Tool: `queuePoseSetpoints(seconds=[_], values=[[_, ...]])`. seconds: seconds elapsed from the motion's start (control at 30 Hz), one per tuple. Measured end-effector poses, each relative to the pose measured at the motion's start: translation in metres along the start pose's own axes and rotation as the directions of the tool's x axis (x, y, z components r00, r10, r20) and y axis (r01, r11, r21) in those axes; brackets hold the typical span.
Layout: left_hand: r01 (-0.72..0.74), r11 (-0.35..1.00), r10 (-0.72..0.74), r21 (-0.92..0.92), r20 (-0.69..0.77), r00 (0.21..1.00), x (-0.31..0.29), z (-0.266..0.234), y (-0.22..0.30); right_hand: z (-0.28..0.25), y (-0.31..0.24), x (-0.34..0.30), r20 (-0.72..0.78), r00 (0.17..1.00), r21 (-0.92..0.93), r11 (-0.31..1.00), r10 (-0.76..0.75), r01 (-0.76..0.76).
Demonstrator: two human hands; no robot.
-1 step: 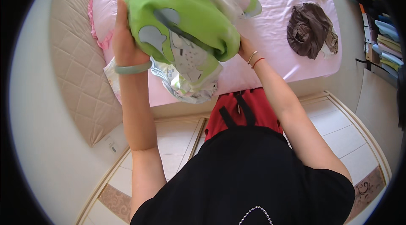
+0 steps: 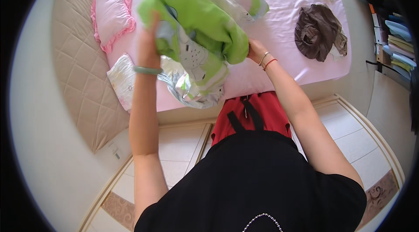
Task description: The person smooths a pink fitted sheet on a bed, then picks up a green and white patterned blanket. They unfold the blanket, shake it out, and fold it neatly on the bed.
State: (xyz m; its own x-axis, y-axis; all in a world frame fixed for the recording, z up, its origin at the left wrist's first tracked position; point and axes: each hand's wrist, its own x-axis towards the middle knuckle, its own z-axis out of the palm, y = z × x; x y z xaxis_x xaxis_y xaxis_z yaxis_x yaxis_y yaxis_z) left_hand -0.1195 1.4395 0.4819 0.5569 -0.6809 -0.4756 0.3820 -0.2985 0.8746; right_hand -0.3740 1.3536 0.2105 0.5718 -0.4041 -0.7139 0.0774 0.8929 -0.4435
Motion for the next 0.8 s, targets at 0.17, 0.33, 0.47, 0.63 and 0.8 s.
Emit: queuePoseSetpoints(seconds=[0.17, 0.33, 0.47, 0.63, 0.8], values=[[0.299, 0.954, -0.293, -0.003, 0.181, 0.939, -0.014, -0.007, -0.079, -0.021, -0.007, -0.014, -0.227, 0.974, -0.290, 0.955, -0.010, -0.057], [0.141, 0.987, -0.155, 0.074, 0.231, 0.961, -0.046, 0.053, -0.048, 0.010, 0.009, -0.033, -0.075, 0.616, -0.948, 0.247, -0.784, 0.199], [0.094, 0.981, -0.126, 0.171, 0.187, 0.974, -0.069, 0.059, -0.032, 0.121, 0.003, -0.095, -0.013, 0.739, -0.658, 0.563, -0.673, 0.500], [0.190, 0.980, -0.163, -0.063, 0.305, 0.938, -0.093, 0.053, 0.034, 0.060, -0.002, -0.043, -0.217, 0.649, -0.737, 0.558, -0.729, 0.380], [0.039, 0.924, 0.095, -0.380, 0.327, 0.940, -0.112, 0.020, 0.098, -0.007, 0.004, -0.005, -0.316, 0.870, -0.378, 0.891, -0.378, 0.250]])
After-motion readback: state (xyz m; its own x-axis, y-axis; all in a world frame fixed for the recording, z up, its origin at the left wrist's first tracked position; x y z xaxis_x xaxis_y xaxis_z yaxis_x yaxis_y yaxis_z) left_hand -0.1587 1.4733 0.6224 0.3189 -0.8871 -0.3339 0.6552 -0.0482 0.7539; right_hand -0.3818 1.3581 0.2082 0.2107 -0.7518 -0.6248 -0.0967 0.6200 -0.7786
